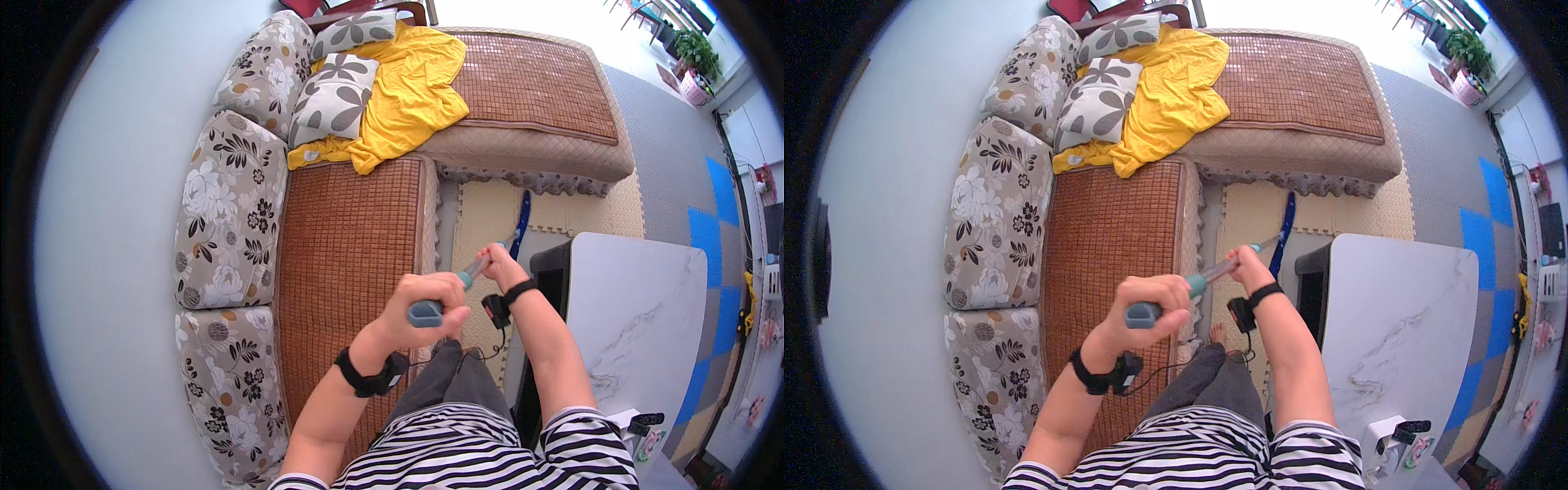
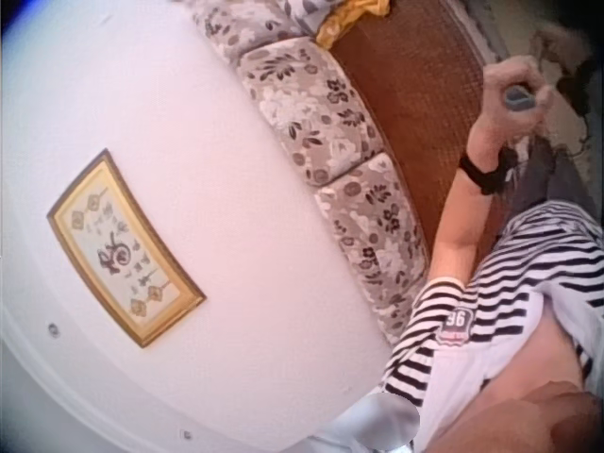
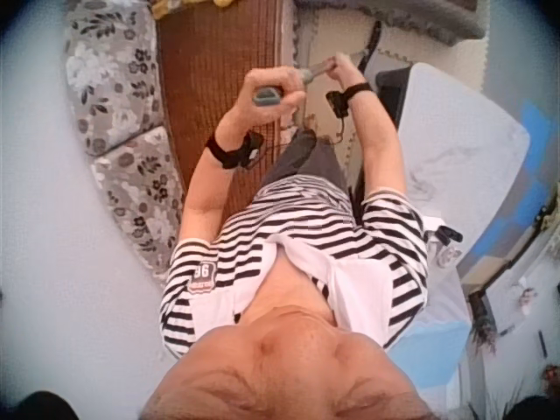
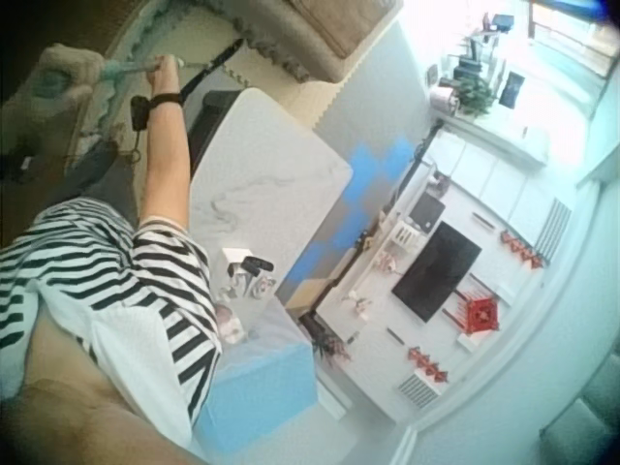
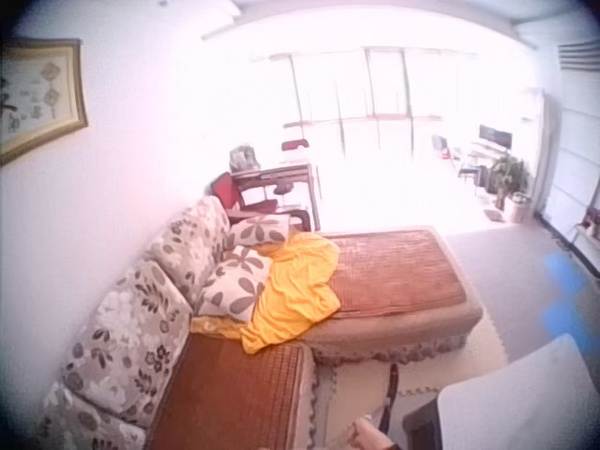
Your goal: The person mops the tiled floor with a blue flat mop, moving around a sofa, a small playhouse, and a dining table. They clean under furniture and along the window, maintaining a steady back-and-forth motion throughout the room.
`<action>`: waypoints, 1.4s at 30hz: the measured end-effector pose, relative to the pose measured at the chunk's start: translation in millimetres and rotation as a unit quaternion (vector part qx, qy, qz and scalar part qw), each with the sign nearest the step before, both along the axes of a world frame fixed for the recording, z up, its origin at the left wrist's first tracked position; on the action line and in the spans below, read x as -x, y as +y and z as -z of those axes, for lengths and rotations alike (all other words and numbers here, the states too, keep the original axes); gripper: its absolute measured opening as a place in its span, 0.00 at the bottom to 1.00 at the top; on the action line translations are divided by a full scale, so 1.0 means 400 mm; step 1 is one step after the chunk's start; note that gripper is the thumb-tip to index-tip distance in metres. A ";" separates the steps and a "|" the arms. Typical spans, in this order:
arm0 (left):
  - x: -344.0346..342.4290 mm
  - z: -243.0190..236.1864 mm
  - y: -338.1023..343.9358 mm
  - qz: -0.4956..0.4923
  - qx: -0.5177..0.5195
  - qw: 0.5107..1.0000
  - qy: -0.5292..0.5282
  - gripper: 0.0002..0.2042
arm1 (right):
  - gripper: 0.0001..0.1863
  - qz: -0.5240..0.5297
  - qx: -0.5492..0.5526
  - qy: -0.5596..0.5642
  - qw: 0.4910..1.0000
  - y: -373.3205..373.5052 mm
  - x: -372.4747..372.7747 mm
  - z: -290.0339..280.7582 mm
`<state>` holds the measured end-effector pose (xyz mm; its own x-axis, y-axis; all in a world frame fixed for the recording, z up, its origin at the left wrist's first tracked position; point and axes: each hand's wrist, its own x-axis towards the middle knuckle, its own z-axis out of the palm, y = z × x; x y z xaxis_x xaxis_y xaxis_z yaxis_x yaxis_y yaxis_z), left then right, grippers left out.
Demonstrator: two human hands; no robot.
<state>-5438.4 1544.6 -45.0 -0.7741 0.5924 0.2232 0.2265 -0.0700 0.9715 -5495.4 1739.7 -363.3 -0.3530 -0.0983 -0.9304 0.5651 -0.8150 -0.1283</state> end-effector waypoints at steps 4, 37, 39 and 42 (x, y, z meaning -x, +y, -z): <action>-0.026 -0.045 -0.043 -0.066 0.032 0.997 0.027 0.10 | 0.07 -0.119 -0.025 -0.003 0.993 -0.149 0.045 -0.017; 0.480 -0.176 0.409 0.170 0.132 0.966 0.142 0.10 | 0.14 0.337 0.519 0.073 0.782 0.181 0.386 -0.108; 0.502 -0.162 0.433 0.132 0.141 0.972 0.133 0.10 | 0.14 0.322 0.434 0.042 0.840 0.211 0.413 -0.099; 0.528 -0.162 0.436 0.108 0.120 0.975 0.155 0.11 | 0.16 0.295 0.438 0.005 0.849 0.235 0.431 -0.104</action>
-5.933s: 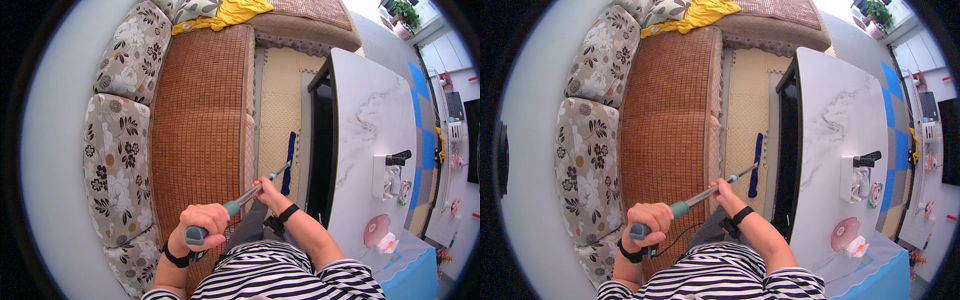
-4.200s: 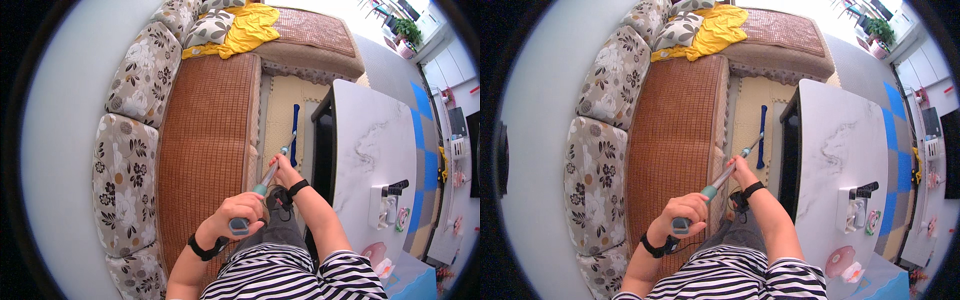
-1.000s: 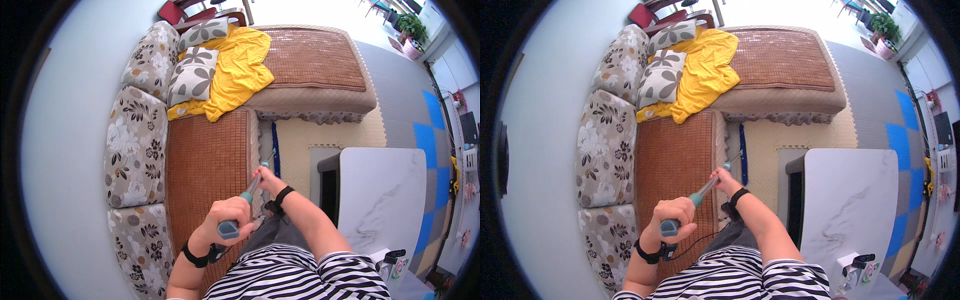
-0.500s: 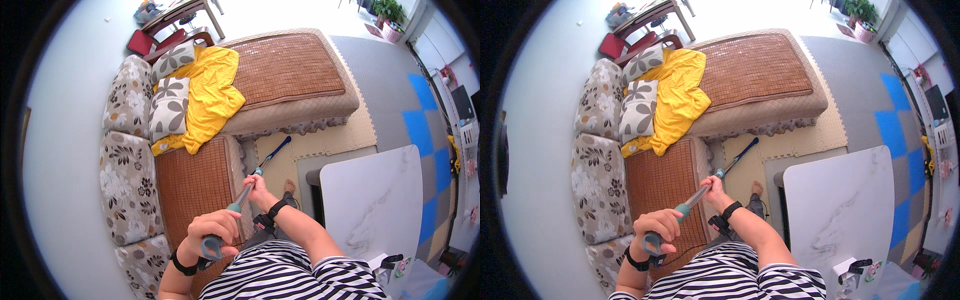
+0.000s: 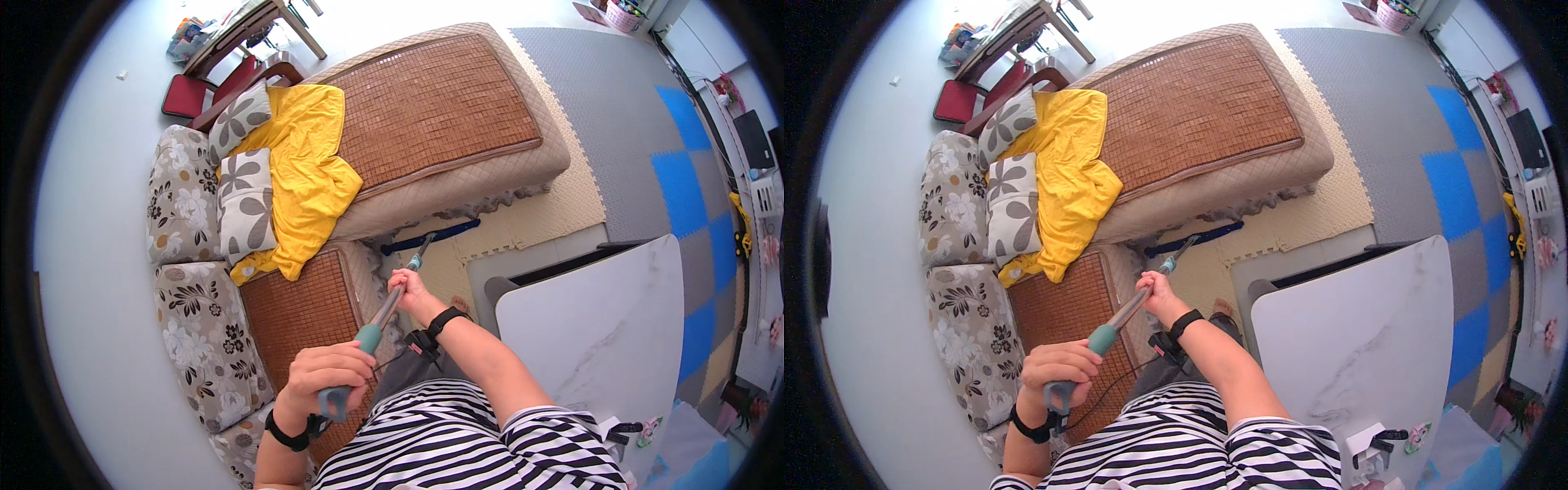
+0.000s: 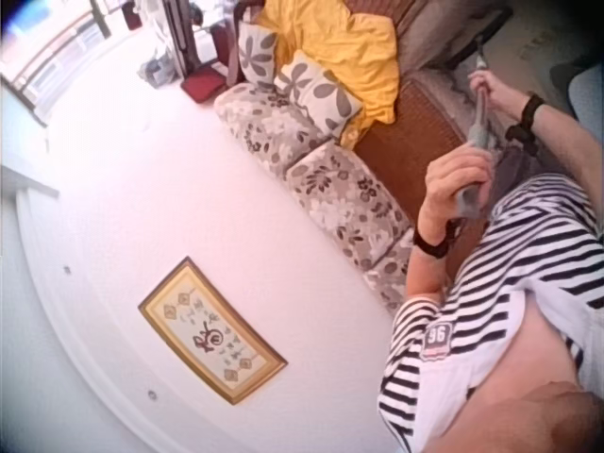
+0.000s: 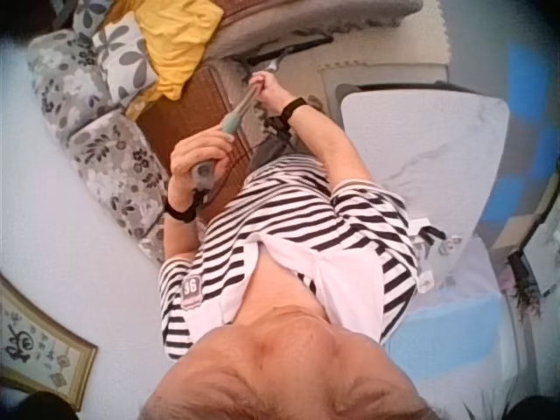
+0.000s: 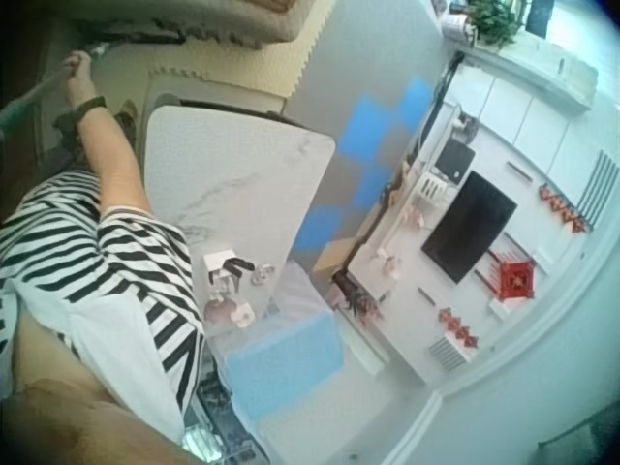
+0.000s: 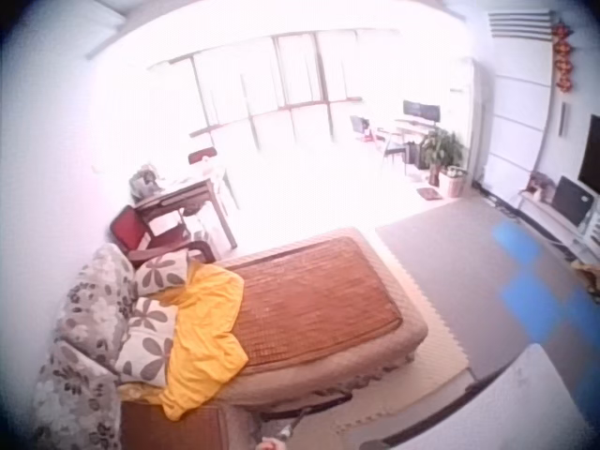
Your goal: The person mops the tiled floor with a blue flat mop, moving around a sofa, a small playhouse, and a dining table. They clean under furniture and along the window, maintaining a steady back-and-forth motion throughout the room.
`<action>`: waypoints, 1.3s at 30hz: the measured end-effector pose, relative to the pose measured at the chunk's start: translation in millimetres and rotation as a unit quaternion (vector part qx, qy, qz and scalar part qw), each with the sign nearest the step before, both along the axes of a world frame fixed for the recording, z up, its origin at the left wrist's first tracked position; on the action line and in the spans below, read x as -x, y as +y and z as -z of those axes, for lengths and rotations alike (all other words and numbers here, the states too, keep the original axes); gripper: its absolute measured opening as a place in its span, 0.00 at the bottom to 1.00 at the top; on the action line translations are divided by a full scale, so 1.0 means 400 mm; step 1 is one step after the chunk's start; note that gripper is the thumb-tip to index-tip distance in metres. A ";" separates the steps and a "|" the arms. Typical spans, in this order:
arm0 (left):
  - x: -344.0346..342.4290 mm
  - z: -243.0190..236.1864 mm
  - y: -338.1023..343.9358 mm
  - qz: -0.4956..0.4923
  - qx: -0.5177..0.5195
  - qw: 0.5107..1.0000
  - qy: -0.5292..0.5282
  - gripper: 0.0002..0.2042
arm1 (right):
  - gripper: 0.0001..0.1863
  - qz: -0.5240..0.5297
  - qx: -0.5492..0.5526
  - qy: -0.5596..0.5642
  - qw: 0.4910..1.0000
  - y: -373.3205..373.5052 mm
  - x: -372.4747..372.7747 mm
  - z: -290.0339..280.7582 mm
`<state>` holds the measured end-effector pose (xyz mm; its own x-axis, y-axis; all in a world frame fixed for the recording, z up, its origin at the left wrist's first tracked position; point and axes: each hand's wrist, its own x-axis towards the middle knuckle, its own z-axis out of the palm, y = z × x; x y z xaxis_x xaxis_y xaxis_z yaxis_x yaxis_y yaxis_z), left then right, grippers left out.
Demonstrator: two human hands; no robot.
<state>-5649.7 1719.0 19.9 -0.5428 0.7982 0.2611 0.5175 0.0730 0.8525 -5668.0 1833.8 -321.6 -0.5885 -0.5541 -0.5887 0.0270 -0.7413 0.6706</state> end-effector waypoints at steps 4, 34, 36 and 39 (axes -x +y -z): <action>0.026 0.009 0.010 0.016 0.019 0.998 -0.065 0.08 | 0.16 0.016 -0.046 -0.017 0.999 0.075 -0.009 -0.010; 0.081 -0.017 -0.083 0.006 0.099 0.990 0.099 0.08 | 0.14 -0.049 -0.151 -0.022 0.987 -0.033 0.100 0.035; 0.073 -0.034 -0.078 0.018 0.109 0.988 0.110 0.10 | 0.16 -0.070 -0.130 -0.016 0.989 -0.065 0.103 0.017; 0.069 -0.034 -0.060 0.034 0.090 0.989 0.116 0.09 | 0.15 -0.067 -0.114 -0.011 0.991 -0.058 0.088 0.009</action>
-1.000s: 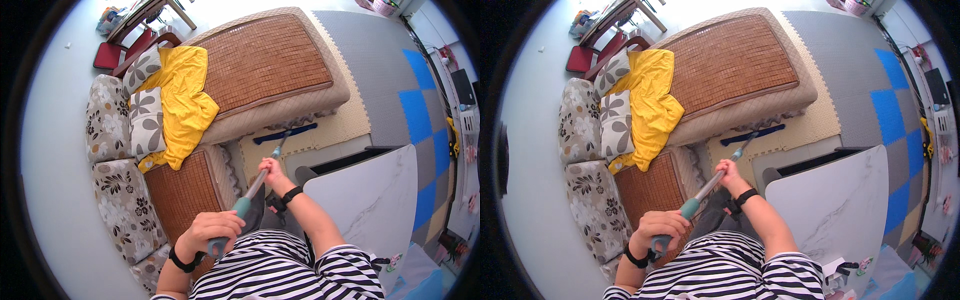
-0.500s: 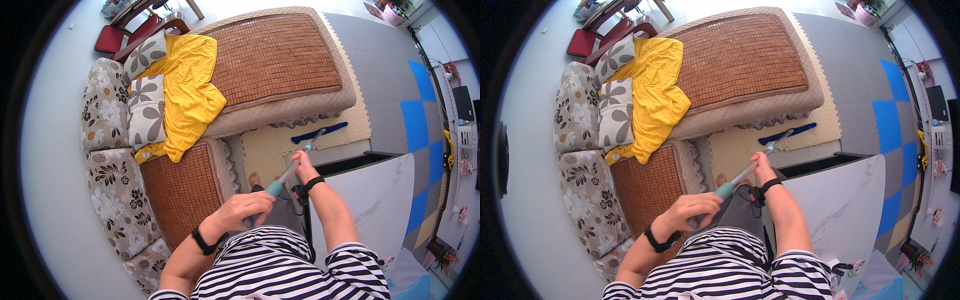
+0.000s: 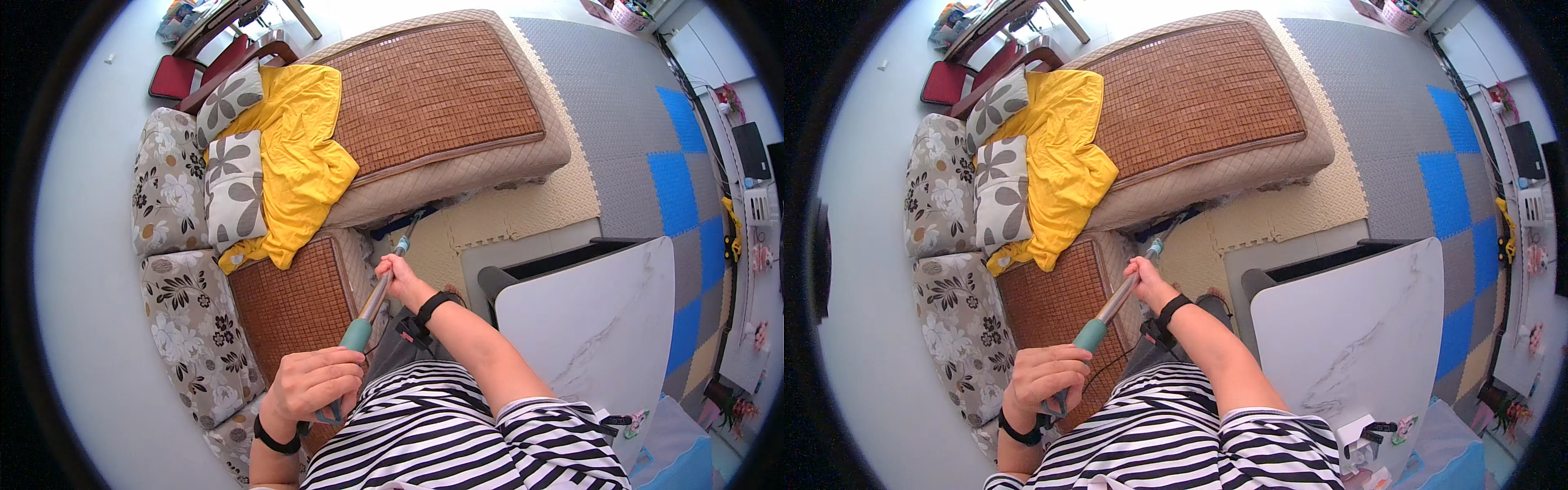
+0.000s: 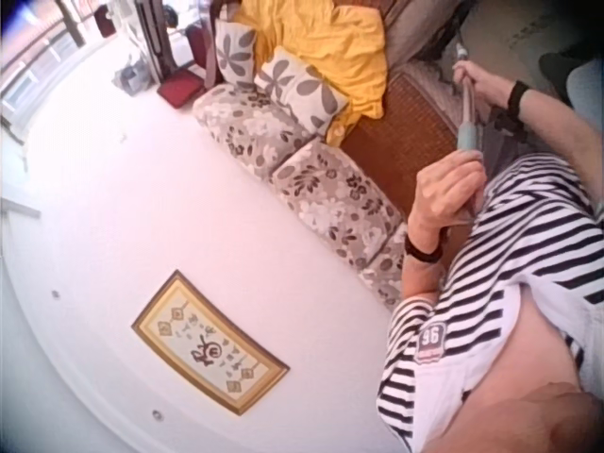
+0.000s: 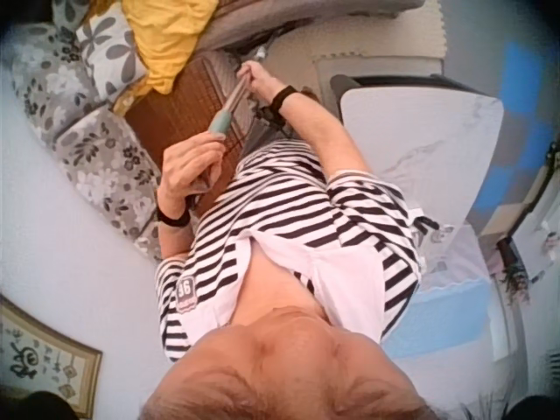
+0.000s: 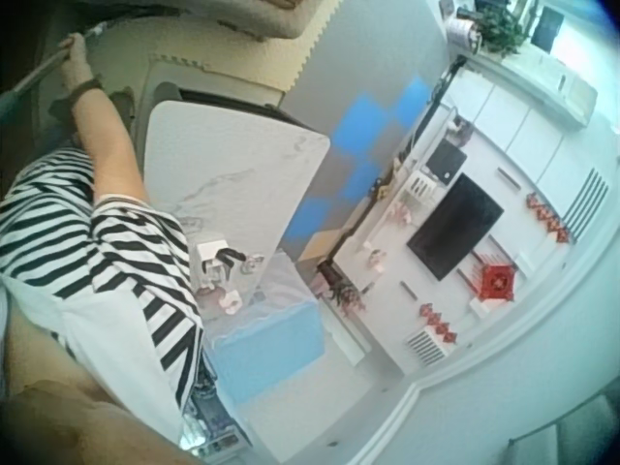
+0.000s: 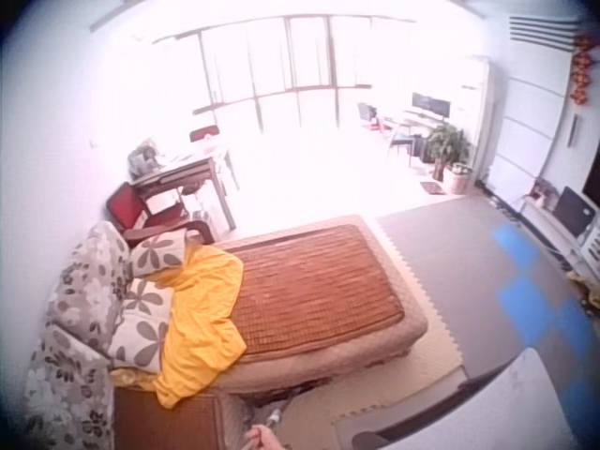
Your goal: The person mops the tiled floor with a blue flat mop, moving around a sofa, a small playhouse, and a dining table. They clean under furniture and along the window, maintaining a steady back-and-forth motion throughout the room.
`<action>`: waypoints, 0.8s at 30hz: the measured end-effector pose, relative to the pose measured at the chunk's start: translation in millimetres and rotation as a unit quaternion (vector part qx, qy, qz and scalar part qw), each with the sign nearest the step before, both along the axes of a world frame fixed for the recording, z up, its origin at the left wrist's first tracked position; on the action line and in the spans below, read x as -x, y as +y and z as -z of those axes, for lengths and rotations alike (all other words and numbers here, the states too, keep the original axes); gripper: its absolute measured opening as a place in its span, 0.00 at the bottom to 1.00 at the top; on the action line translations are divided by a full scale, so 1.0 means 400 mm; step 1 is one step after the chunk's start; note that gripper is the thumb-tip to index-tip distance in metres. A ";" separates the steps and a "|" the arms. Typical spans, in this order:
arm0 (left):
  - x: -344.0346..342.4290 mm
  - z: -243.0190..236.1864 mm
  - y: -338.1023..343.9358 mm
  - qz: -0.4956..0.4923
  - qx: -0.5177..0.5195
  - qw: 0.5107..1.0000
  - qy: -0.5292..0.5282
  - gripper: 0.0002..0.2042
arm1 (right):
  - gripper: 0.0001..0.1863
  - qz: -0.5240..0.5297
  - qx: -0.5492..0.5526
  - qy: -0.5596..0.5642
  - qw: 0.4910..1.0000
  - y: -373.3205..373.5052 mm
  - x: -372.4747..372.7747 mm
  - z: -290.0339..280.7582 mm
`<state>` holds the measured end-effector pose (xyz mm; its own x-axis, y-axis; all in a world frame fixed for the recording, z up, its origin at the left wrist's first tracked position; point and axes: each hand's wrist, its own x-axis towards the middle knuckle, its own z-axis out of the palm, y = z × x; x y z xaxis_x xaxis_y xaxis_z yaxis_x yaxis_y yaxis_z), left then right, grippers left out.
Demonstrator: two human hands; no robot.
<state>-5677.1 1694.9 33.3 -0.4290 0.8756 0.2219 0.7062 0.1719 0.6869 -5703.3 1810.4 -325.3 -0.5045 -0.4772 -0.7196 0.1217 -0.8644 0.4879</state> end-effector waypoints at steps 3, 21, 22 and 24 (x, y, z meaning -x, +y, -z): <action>0.001 0.004 0.024 0.022 -0.004 1.000 -0.019 0.09 | 0.15 0.029 0.010 -0.007 1.000 0.052 -0.029 -0.001; 0.040 0.224 0.254 0.055 -0.068 0.973 -0.213 0.12 | 0.12 0.094 -0.246 -0.104 0.959 0.526 -0.152 0.153; 0.038 0.236 0.251 0.029 -0.071 0.973 -0.218 0.09 | 0.12 0.088 -0.269 -0.099 0.954 0.521 -0.146 0.167; 0.031 0.248 0.227 -0.012 -0.102 0.967 -0.234 0.07 | 0.12 0.076 -0.255 -0.065 0.962 0.483 -0.138 0.186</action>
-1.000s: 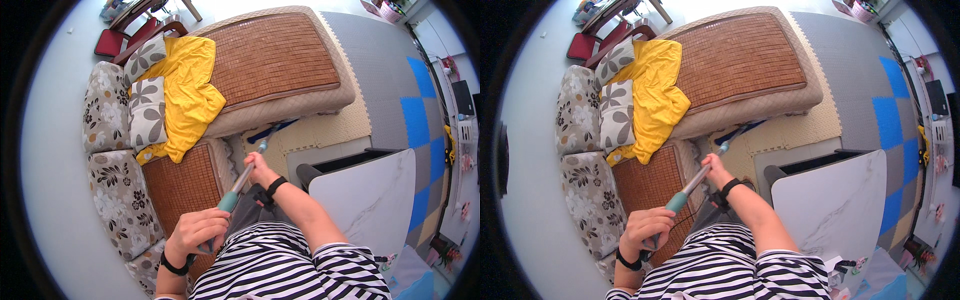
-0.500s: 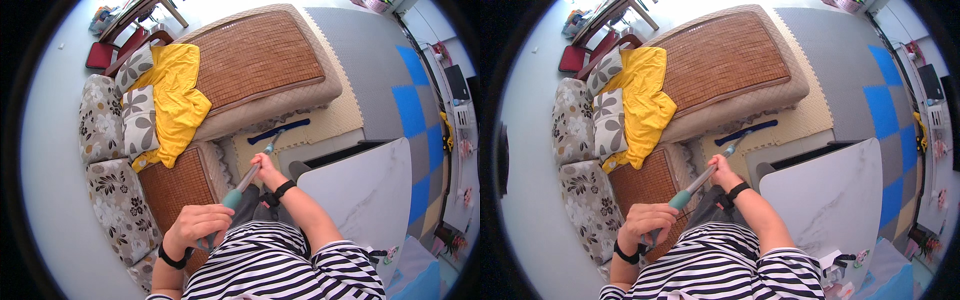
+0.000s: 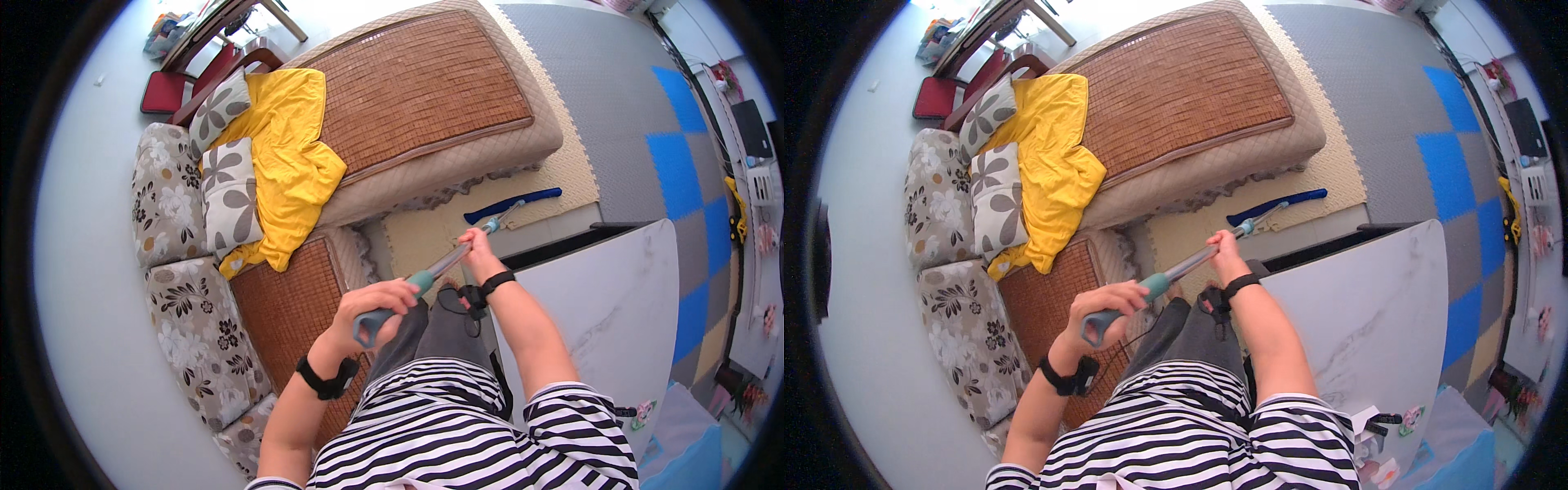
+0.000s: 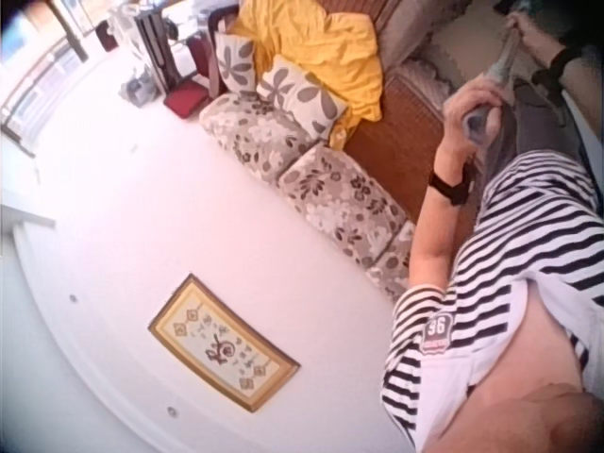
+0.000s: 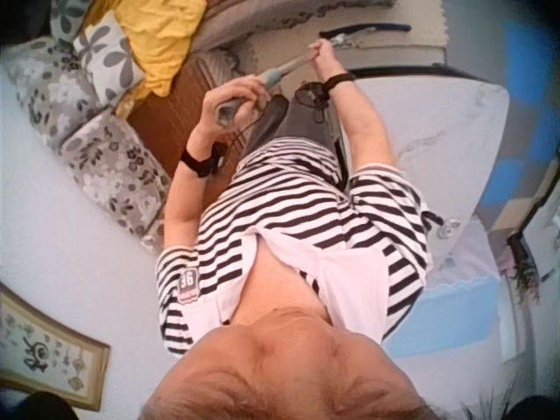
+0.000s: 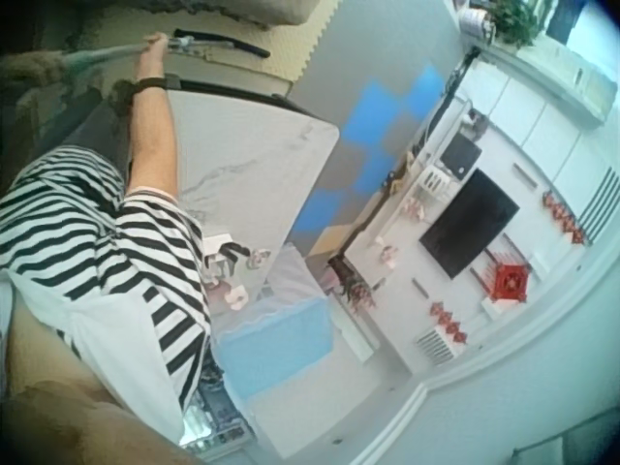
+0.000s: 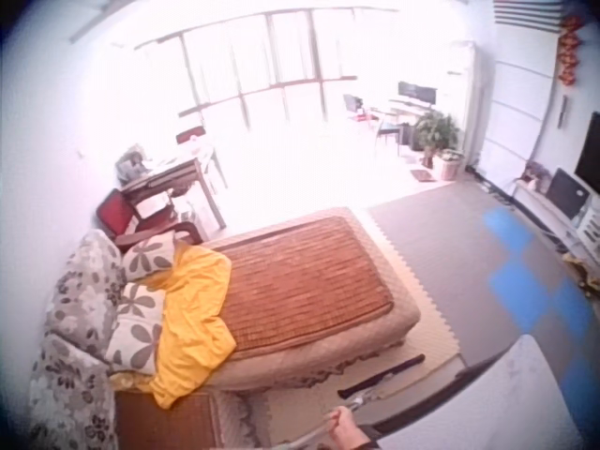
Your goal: The person mops the tiled floor with a blue flat mop, moving around a sofa, a small playhouse, and a dining table. They clean under furniture and along the window, maintaining a steady back-and-forth motion throughout the room.
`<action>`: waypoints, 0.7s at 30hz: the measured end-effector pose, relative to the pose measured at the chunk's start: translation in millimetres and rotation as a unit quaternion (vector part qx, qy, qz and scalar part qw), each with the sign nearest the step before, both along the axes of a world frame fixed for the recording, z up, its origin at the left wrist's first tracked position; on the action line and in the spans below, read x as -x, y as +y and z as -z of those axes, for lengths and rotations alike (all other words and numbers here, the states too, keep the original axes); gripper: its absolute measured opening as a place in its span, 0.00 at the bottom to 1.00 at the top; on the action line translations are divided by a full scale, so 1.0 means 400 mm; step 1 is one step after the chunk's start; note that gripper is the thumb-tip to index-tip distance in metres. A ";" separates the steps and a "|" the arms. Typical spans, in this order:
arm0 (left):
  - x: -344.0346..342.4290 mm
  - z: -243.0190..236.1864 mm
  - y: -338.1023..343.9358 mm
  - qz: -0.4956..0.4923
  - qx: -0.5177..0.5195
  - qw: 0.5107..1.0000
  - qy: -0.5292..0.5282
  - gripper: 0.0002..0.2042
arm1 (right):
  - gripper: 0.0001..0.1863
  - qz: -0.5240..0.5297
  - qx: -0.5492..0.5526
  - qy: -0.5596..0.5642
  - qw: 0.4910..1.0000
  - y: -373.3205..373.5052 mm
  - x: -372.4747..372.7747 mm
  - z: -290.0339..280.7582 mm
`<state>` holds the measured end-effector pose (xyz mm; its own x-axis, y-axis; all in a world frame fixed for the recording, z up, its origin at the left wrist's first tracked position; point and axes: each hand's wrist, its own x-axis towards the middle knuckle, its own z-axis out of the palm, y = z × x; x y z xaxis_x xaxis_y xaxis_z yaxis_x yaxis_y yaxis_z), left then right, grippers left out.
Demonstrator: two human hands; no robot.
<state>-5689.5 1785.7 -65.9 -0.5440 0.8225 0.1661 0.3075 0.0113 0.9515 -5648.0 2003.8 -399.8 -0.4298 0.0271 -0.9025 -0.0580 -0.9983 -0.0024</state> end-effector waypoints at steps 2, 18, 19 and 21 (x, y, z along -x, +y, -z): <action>-0.015 -0.008 -0.036 -0.058 0.007 0.998 0.019 0.04 | 0.12 -0.007 -0.004 -0.042 0.999 -0.062 0.009 -0.004; 0.016 -0.220 -0.055 -0.007 0.026 0.992 0.120 0.04 | 0.12 -0.042 0.142 -0.004 0.989 -0.287 0.038 -0.259; 0.021 -0.218 -0.040 0.003 0.018 0.992 0.124 0.04 | 0.12 -0.016 0.160 -0.021 0.987 -0.272 0.039 -0.256; 0.031 -0.212 -0.012 0.021 0.001 0.991 0.130 0.04 | 0.11 -0.037 0.128 -0.003 0.991 -0.242 0.032 -0.245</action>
<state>-5702.0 1781.0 18.9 -0.4475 0.8440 0.2955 0.5433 -0.0059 0.8395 -5660.9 1906.9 -301.6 -0.4158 -0.2341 -0.8788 0.0147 -0.9679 0.2508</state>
